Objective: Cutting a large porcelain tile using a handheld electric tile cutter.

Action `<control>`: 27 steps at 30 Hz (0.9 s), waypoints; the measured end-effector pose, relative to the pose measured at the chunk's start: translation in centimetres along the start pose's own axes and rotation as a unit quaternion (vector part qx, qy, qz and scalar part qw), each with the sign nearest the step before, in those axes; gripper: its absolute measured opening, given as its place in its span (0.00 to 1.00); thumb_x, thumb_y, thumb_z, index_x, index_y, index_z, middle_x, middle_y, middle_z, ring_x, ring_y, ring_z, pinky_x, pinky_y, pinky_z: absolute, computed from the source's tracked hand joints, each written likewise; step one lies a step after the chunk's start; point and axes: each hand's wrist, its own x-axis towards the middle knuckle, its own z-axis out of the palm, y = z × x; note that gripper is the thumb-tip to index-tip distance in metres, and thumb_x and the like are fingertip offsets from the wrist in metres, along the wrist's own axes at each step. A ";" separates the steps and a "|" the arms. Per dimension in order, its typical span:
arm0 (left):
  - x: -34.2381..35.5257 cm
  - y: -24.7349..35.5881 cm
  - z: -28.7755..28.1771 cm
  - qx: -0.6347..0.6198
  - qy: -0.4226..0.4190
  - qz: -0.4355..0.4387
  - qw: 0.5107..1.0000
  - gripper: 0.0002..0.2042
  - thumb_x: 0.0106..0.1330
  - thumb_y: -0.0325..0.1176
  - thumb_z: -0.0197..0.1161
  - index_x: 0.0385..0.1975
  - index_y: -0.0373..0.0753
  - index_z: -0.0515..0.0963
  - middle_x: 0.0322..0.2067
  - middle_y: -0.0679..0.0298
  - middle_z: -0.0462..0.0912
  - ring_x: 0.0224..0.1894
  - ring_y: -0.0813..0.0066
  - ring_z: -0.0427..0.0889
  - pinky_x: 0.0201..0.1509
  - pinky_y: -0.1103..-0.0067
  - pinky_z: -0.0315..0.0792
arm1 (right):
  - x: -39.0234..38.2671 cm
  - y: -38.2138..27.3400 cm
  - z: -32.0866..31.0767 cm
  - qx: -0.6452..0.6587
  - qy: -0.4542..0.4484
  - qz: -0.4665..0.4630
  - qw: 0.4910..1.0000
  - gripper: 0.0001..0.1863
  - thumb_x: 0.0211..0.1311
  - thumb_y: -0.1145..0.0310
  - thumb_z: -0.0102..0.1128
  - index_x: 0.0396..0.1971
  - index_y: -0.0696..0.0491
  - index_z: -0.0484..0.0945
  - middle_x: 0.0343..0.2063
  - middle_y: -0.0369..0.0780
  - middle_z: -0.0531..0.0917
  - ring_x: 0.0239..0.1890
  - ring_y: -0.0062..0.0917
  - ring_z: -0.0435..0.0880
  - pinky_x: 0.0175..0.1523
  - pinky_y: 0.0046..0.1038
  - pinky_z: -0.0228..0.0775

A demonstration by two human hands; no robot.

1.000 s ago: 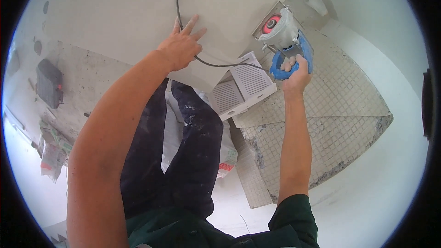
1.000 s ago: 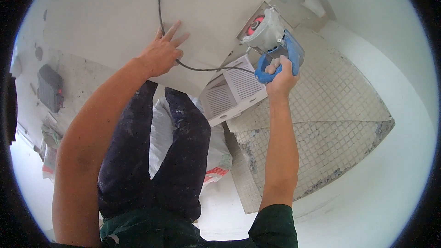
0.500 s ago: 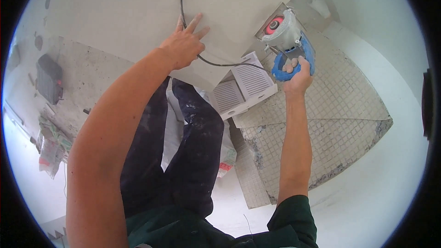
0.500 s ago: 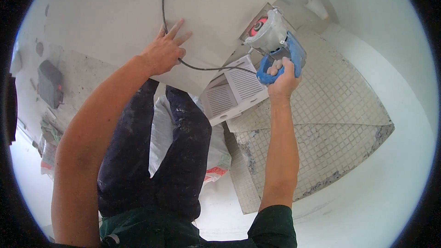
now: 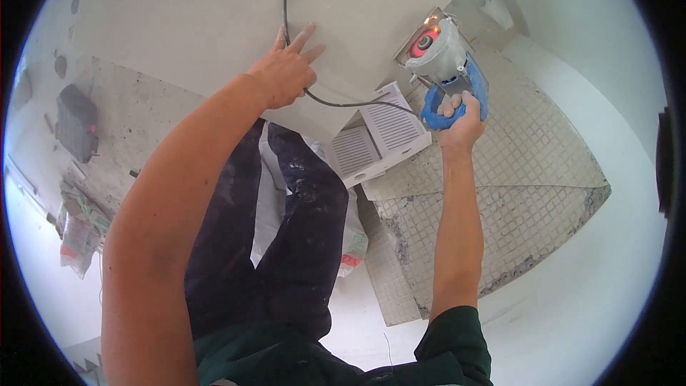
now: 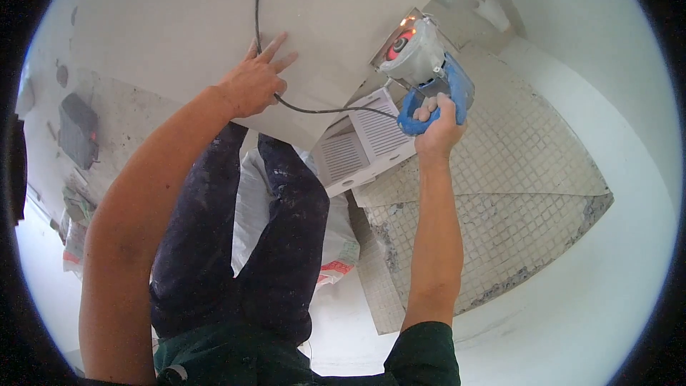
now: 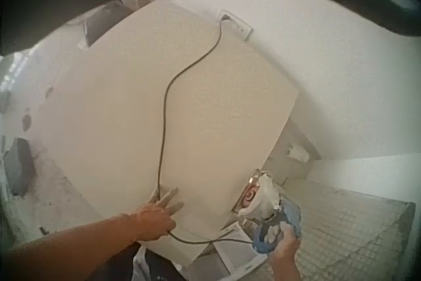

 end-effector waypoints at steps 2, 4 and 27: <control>-0.1 0.0 0.1 -0.002 0.001 -0.002 1.000 0.09 0.55 0.39 0.70 0.34 0.48 0.86 0.69 0.61 0.60 0.75 0.49 0.38 0.71 0.42 0.51 | -0.1 0.0 0.2 -0.004 -0.001 -0.002 1.000 0.05 0.60 0.68 0.54 0.28 0.51 0.69 0.21 0.34 0.70 0.20 0.22 0.68 0.30 0.30 0.63; 0.0 0.0 0.2 -0.004 0.001 -0.003 1.000 0.09 0.55 0.39 0.70 0.34 0.48 0.86 0.69 0.61 0.60 0.75 0.49 0.39 0.71 0.42 0.50 | -0.1 0.0 0.3 0.005 0.005 0.009 1.000 0.05 0.60 0.68 0.54 0.28 0.51 0.69 0.21 0.34 0.70 0.20 0.22 0.68 0.30 0.30 0.64; -0.1 0.0 0.7 0.000 0.009 0.002 1.000 0.08 0.56 0.39 0.69 0.33 0.47 0.86 0.69 0.60 0.60 0.76 0.50 0.39 0.72 0.44 0.50 | -0.7 0.2 0.2 -0.015 0.013 -0.007 1.000 0.05 0.60 0.68 0.54 0.28 0.52 0.69 0.21 0.34 0.70 0.19 0.22 0.69 0.28 0.29 0.64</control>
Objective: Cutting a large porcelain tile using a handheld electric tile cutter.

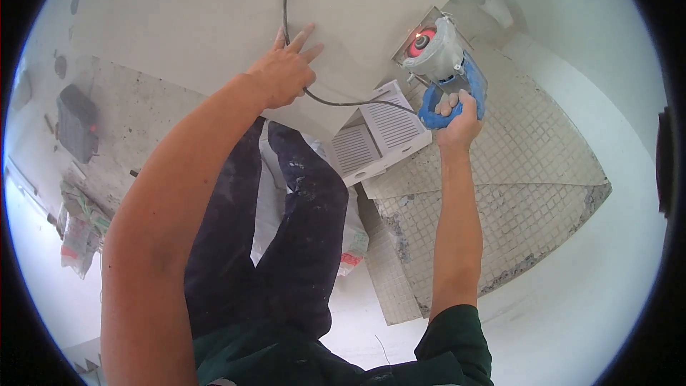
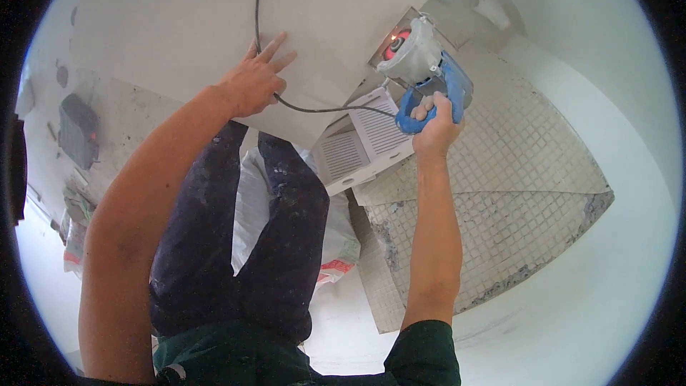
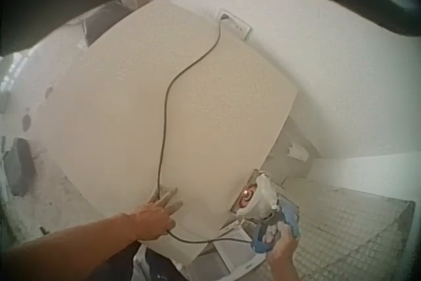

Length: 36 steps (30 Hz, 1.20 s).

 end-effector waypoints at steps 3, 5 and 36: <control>0.1 -0.1 0.4 -0.001 0.000 0.001 1.000 0.08 0.56 0.40 0.69 0.34 0.47 0.86 0.70 0.60 0.60 0.76 0.50 0.39 0.72 0.44 0.50 | 0.0 0.2 0.0 0.006 -0.001 0.005 1.000 0.05 0.60 0.69 0.54 0.28 0.52 0.68 0.21 0.35 0.70 0.19 0.22 0.69 0.28 0.29 0.64; 0.0 -0.1 0.1 0.002 -0.004 0.000 1.000 0.08 0.56 0.40 0.69 0.34 0.47 0.86 0.70 0.60 0.59 0.76 0.50 0.39 0.72 0.44 0.50 | -0.1 0.2 0.0 0.013 -0.005 0.009 1.000 0.05 0.60 0.69 0.54 0.27 0.51 0.68 0.21 0.35 0.70 0.19 0.22 0.69 0.28 0.29 0.64; -0.4 0.3 0.0 -0.007 -0.011 0.000 1.000 0.10 0.57 0.41 0.68 0.35 0.46 0.85 0.70 0.59 0.59 0.75 0.49 0.39 0.74 0.46 0.46 | -0.5 0.9 -0.6 0.012 0.000 0.005 1.000 0.05 0.60 0.68 0.55 0.30 0.53 0.70 0.19 0.35 0.71 0.18 0.22 0.69 0.27 0.30 0.65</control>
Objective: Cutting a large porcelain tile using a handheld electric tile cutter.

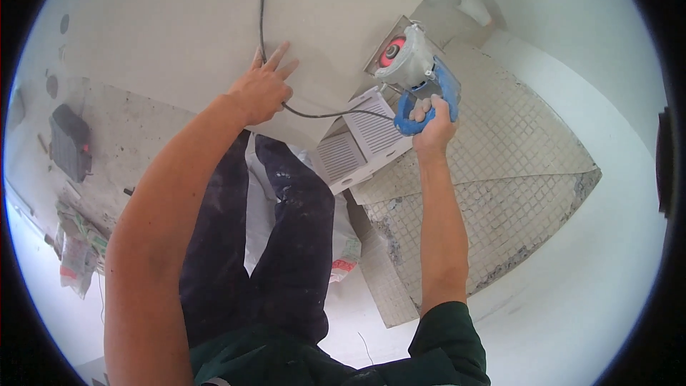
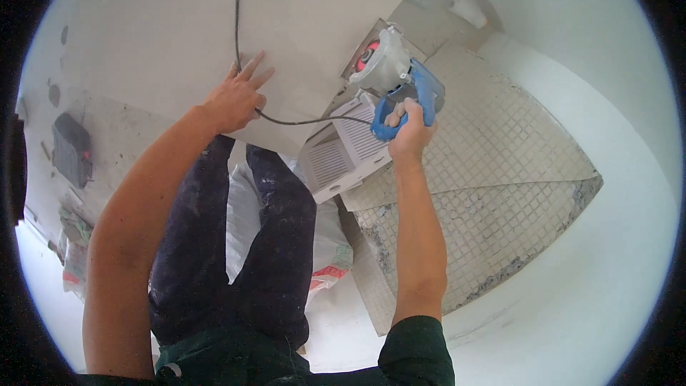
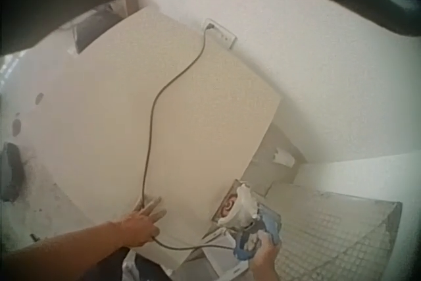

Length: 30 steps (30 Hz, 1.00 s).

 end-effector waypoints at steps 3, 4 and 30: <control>-0.1 -0.3 0.2 0.009 0.001 0.004 1.000 0.10 0.57 0.41 0.69 0.35 0.46 0.85 0.70 0.59 0.59 0.75 0.49 0.38 0.73 0.46 0.46 | -0.2 -0.1 0.4 0.008 0.002 0.004 1.000 0.05 0.59 0.69 0.55 0.30 0.53 0.70 0.19 0.35 0.71 0.18 0.22 0.69 0.27 0.30 0.65; -0.1 -0.2 0.2 0.010 0.003 0.007 1.000 0.10 0.57 0.41 0.69 0.35 0.46 0.85 0.70 0.59 0.59 0.75 0.49 0.38 0.73 0.46 0.46 | -0.3 -0.1 0.3 0.010 0.003 0.005 1.000 0.04 0.59 0.69 0.55 0.30 0.53 0.70 0.19 0.35 0.71 0.18 0.22 0.69 0.26 0.30 0.65; -0.2 0.2 0.4 0.003 -0.003 -0.001 1.000 0.13 0.56 0.40 0.70 0.38 0.44 0.85 0.69 0.57 0.60 0.75 0.48 0.40 0.72 0.44 0.49 | -0.5 0.3 0.0 0.020 -0.002 0.002 1.000 0.04 0.58 0.70 0.55 0.28 0.53 0.70 0.19 0.35 0.71 0.18 0.22 0.69 0.26 0.30 0.64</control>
